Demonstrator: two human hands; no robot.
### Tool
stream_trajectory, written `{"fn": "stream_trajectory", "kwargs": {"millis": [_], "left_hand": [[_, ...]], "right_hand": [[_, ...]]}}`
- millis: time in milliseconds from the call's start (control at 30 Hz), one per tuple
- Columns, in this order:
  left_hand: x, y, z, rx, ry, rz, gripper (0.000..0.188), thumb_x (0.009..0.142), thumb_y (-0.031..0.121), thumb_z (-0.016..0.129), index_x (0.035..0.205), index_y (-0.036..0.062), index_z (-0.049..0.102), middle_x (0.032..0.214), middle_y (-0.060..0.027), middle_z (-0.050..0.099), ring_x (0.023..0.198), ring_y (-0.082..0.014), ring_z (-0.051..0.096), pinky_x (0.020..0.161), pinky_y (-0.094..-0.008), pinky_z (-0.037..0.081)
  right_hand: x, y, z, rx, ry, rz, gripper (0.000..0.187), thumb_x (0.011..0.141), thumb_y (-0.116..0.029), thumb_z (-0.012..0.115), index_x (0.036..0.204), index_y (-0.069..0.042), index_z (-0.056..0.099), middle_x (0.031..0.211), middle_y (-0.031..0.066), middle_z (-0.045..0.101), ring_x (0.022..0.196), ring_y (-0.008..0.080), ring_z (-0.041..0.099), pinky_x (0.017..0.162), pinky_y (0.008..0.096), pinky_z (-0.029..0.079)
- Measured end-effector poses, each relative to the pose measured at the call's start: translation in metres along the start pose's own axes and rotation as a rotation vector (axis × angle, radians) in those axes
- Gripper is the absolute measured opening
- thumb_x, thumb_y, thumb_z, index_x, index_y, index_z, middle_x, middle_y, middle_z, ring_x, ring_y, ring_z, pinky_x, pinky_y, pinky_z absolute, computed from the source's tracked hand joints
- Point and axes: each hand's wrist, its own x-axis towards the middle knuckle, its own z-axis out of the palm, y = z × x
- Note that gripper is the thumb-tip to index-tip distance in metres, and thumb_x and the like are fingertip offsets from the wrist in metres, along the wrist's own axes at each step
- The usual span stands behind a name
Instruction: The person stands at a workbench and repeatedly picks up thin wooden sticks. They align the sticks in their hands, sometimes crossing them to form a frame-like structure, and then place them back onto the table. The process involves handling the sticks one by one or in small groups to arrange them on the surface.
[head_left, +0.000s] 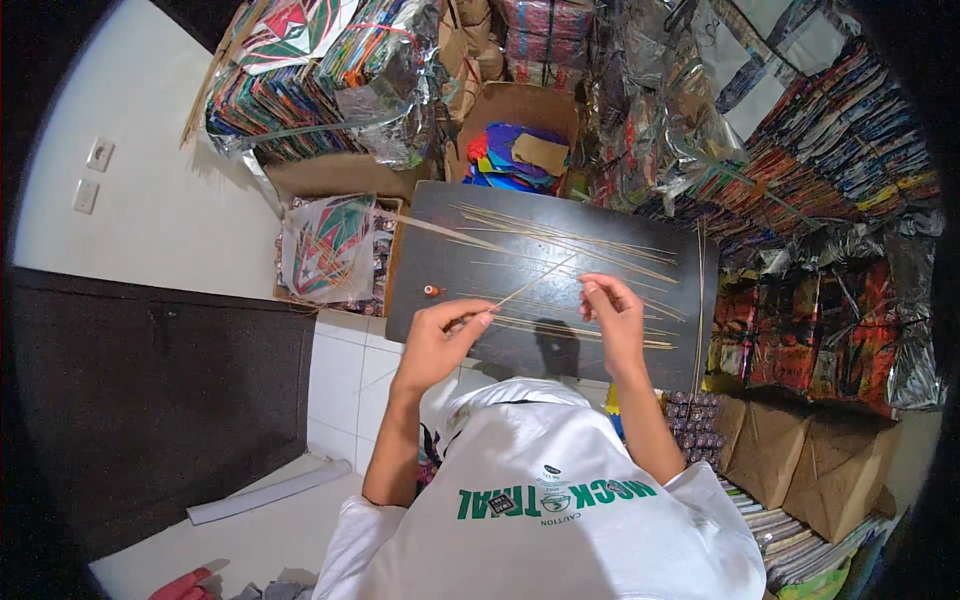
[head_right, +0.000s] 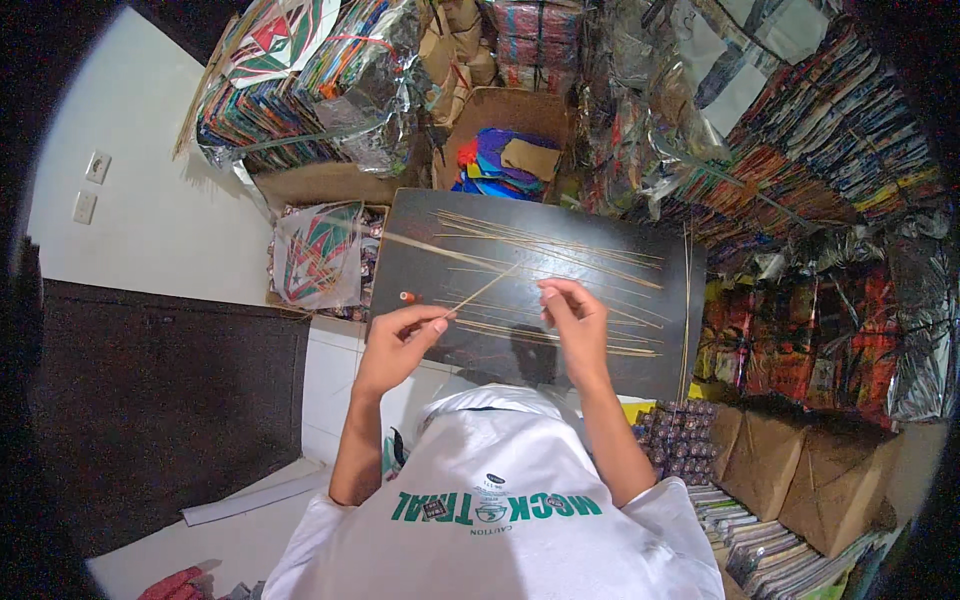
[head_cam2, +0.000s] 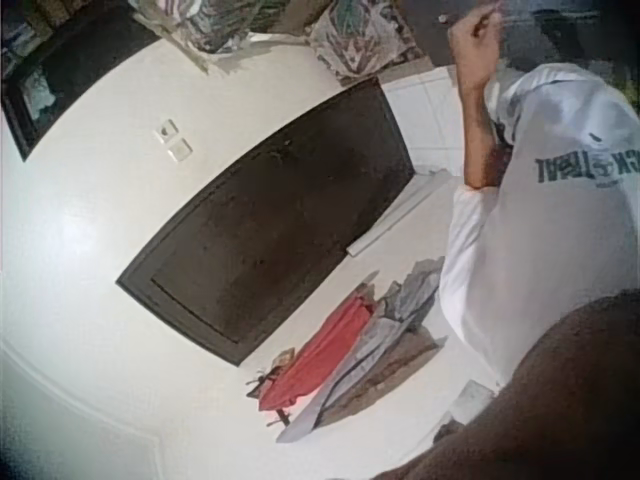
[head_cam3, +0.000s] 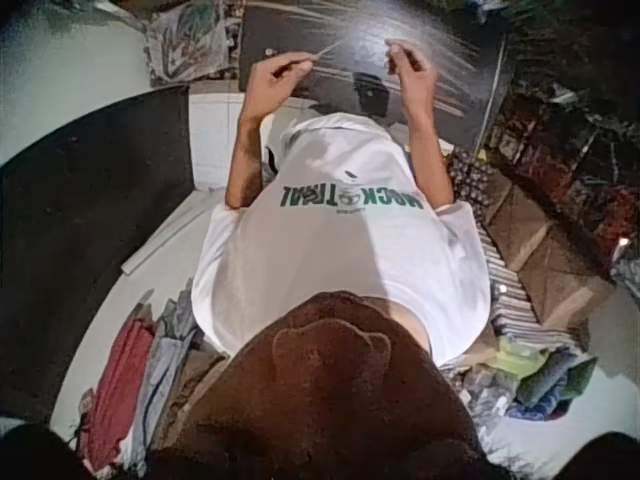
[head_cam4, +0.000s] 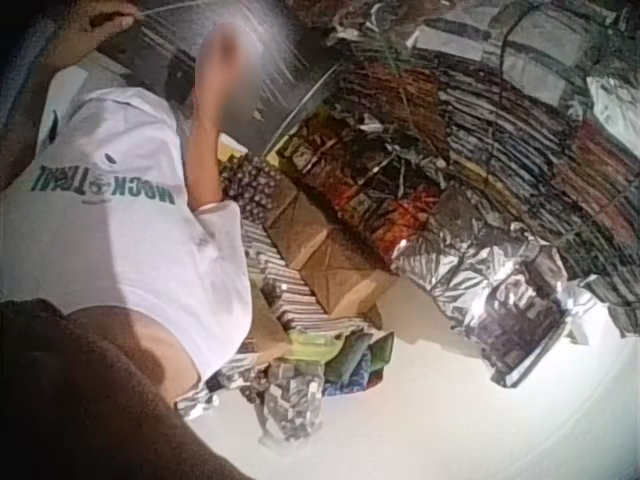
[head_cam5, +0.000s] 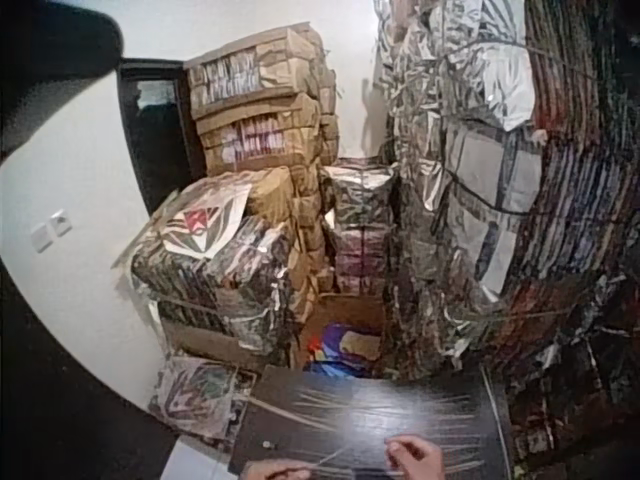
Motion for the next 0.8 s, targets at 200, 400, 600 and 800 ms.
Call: {"fn": "stream_trajectory", "kwargs": {"millis": [200, 400, 600, 800], "left_hand": [[0.005, -0.003, 0.024, -0.193, 0.005, -0.076, 0.023, 0.095, 0.012, 0.065, 0.113, -0.0013, 0.070, 0.093, -0.0041, 0.071, 0.080, -0.0059, 0.062, 0.067, -0.0204, 0.048], [0.013, 0.010, 0.040, -0.243, 0.152, -0.006, 0.023, 0.095, 0.011, 0.065, 0.113, -0.0013, 0.070, 0.091, -0.0049, 0.072, 0.078, -0.0055, 0.063, 0.064, -0.0188, 0.047], [0.014, 0.009, 0.044, -0.324, 0.167, -0.029, 0.022, 0.095, 0.012, 0.065, 0.112, -0.0011, 0.071, 0.090, -0.0045, 0.072, 0.079, -0.0066, 0.066, 0.061, -0.0189, 0.047], [0.016, 0.008, 0.046, -0.377, 0.184, -0.038, 0.020, 0.093, 0.012, 0.067, 0.107, -0.0019, 0.071, 0.099, -0.0086, 0.073, 0.083, -0.0103, 0.068, 0.059, -0.0204, 0.046]], "right_hand": [[-0.011, -0.006, 0.025, 0.035, -0.129, 0.067, 0.017, 0.095, -0.013, 0.064, 0.105, -0.001, 0.070, 0.082, 0.0020, 0.064, 0.070, 0.0087, 0.058, 0.063, 0.0238, 0.046], [-0.018, -0.006, 0.029, 0.042, -0.210, 0.096, 0.019, 0.095, -0.015, 0.065, 0.109, -0.003, 0.070, 0.083, 0.0010, 0.064, 0.069, 0.0063, 0.059, 0.060, 0.0215, 0.048], [-0.023, -0.014, 0.027, 0.081, -0.250, 0.212, 0.023, 0.097, -0.018, 0.063, 0.114, -0.003, 0.067, 0.077, 0.0008, 0.060, 0.057, 0.0063, 0.056, 0.046, 0.0207, 0.045], [-0.028, -0.021, 0.026, 0.081, -0.275, 0.301, 0.028, 0.098, -0.019, 0.059, 0.122, -0.005, 0.062, 0.075, 0.0009, 0.058, 0.049, 0.0067, 0.052, 0.041, 0.0217, 0.041]]}}
